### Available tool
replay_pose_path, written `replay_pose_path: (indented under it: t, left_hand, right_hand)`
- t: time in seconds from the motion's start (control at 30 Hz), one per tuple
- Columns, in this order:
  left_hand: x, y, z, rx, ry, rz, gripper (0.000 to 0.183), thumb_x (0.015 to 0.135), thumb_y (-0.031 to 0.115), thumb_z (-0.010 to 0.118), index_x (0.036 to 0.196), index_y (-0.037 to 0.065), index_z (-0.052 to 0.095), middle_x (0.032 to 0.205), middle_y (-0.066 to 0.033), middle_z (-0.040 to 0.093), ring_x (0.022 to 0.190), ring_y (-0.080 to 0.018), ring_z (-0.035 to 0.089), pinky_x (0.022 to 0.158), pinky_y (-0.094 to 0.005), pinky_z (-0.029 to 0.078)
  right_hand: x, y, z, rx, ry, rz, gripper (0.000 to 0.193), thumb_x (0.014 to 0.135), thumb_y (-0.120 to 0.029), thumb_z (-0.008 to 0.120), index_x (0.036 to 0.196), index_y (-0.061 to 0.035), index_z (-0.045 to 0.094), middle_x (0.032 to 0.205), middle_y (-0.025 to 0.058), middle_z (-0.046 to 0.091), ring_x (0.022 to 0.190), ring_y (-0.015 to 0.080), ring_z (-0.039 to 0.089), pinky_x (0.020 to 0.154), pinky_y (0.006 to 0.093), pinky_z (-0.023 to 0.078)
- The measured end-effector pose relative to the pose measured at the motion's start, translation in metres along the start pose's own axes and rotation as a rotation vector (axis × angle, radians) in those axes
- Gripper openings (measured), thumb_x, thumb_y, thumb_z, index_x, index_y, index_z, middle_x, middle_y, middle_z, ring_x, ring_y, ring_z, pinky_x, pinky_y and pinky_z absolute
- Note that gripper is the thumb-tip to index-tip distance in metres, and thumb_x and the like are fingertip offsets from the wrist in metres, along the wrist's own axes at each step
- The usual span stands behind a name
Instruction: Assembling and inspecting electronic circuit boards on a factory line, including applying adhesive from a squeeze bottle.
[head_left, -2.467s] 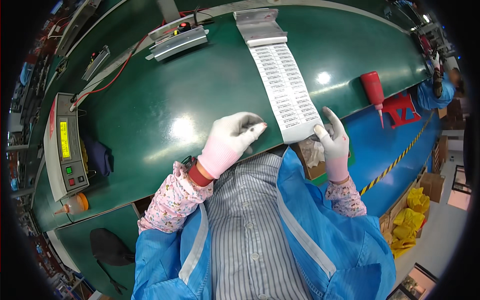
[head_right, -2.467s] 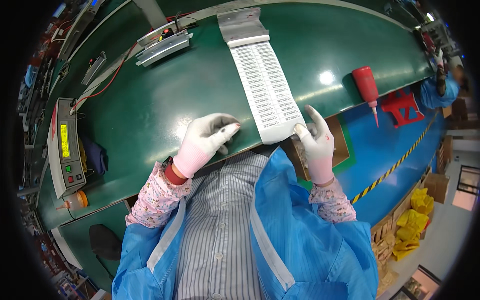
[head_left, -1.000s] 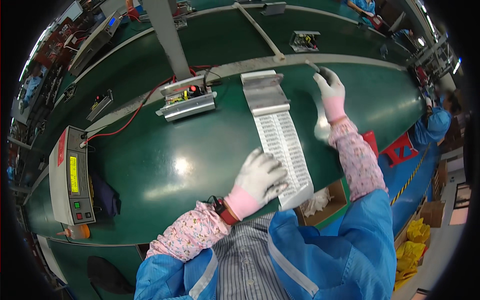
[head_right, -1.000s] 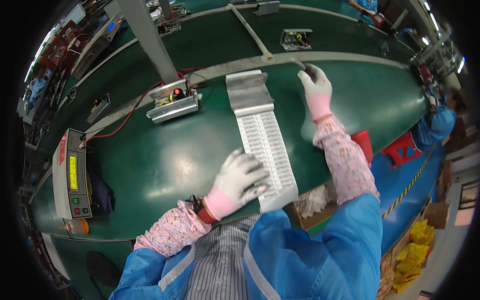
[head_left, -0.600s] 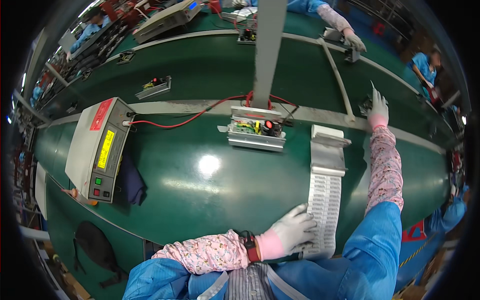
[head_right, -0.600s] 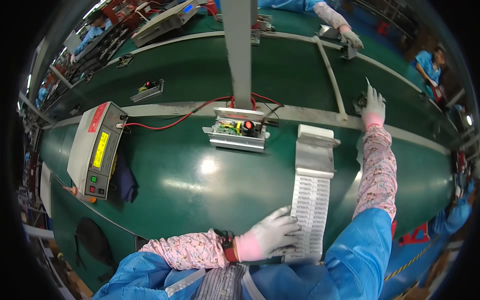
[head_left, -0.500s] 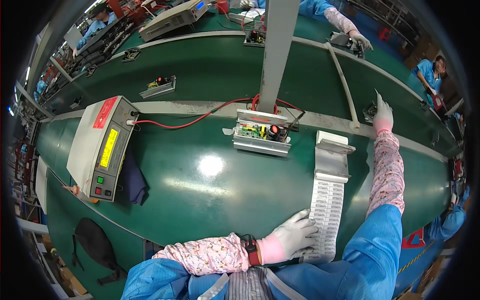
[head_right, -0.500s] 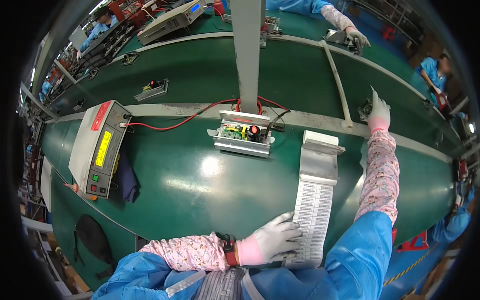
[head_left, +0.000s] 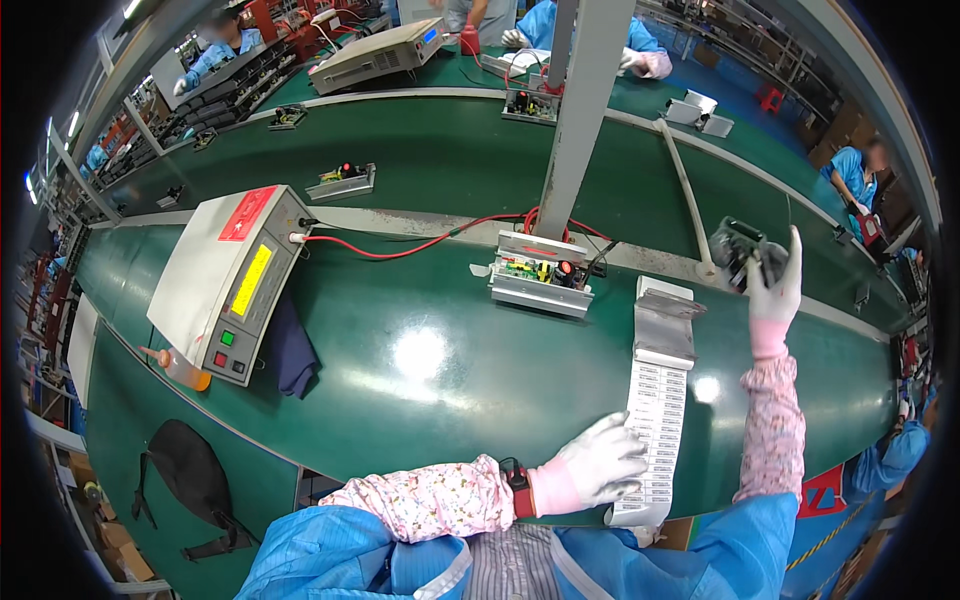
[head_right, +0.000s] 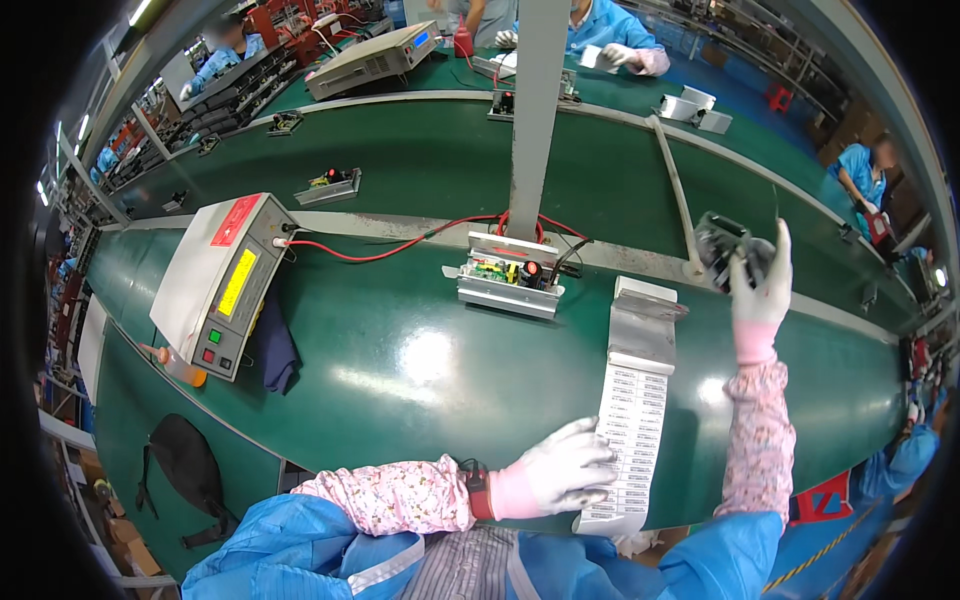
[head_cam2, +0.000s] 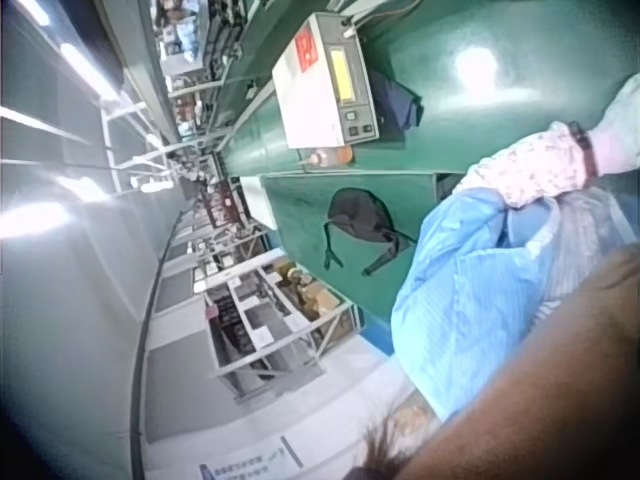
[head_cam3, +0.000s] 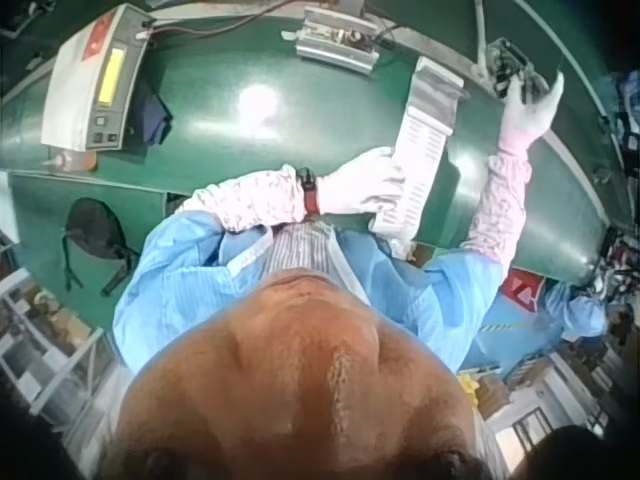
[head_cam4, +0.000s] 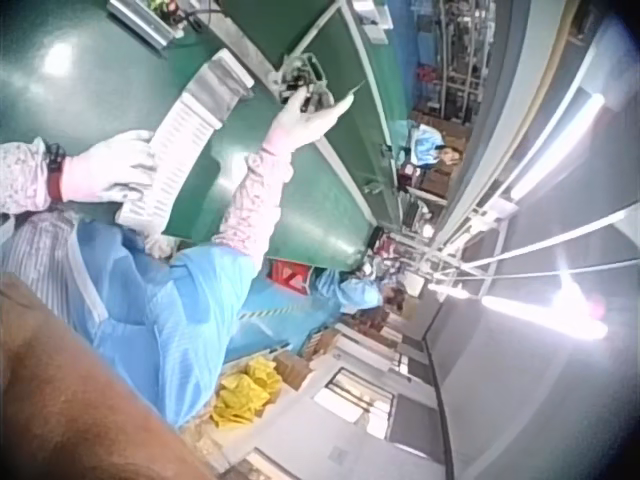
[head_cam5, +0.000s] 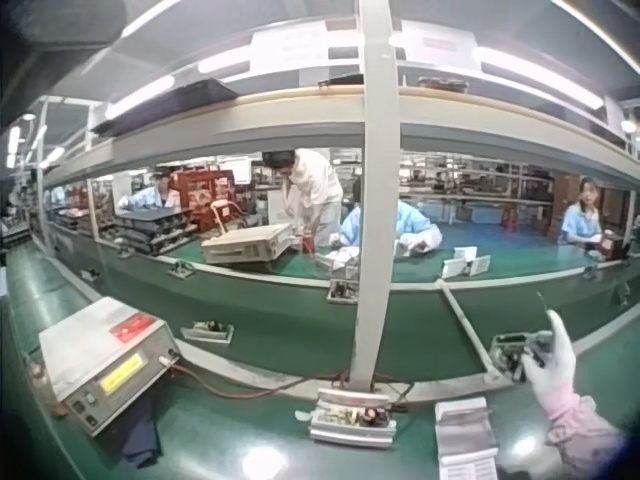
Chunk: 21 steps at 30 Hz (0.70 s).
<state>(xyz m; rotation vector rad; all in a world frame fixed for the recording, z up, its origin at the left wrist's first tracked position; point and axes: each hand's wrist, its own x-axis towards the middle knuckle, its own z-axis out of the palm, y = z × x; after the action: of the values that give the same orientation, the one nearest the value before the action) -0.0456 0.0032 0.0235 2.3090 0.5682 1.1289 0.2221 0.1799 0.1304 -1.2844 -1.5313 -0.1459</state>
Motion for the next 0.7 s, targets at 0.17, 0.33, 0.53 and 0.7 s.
replay_pose_path:
  t: [0.17,0.33,0.53,0.7]
  left_hand:
    - [0.001,0.031,-0.021,-0.007,0.438,0.095,0.024,0.087,0.023,0.072,0.106,0.009,0.074,0.119,-0.0114,0.065,0.114,-0.0308,0.06,0.115,-0.0549,0.037]
    - [-0.018,0.045,-0.062,0.166,0.646,0.007,0.022,0.086,0.021,0.072,0.102,0.007,0.076,0.112,-0.0106,0.069,0.111,-0.0295,0.062,0.111,-0.0538,0.04]
    - [-0.051,-0.011,-0.054,0.176,0.791,-0.33,0.027,0.087,0.017,0.07,0.112,0.005,0.071,0.109,-0.01,0.068,0.097,-0.0249,0.061,0.105,-0.041,0.046]
    - [-0.06,-0.02,-0.037,-0.383,0.652,-0.71,0.025,0.093,0.018,0.066,0.112,0.002,0.069,0.103,-0.0087,0.069,0.089,-0.0192,0.062,0.087,-0.0311,0.05]
  right_hand:
    - [-0.074,-0.119,-0.024,0.152,-0.439,-0.133,0.078,0.079,0.01,0.069,0.151,-0.0038,0.043,0.109,0.0108,0.068,0.093,0.0204,0.068,0.086,0.0309,0.055]
    - [-0.137,-0.176,-0.009,0.075,-0.812,-0.313,0.078,0.075,-0.001,0.073,0.148,-0.0045,0.046,0.108,0.0149,0.067,0.092,0.0279,0.066,0.081,0.0355,0.053]
    - [-0.18,-0.17,0.022,0.158,-0.753,-0.149,0.065,0.078,-0.012,0.075,0.139,-0.0051,0.054,0.111,0.0162,0.067,0.097,0.0317,0.063,0.087,0.0383,0.05]
    - [-0.204,-0.156,0.003,0.485,-0.53,0.694,0.03,0.091,-0.019,0.072,0.111,0.0047,0.071,0.097,0.0092,0.071,0.088,0.0145,0.061,0.082,0.0241,0.048]
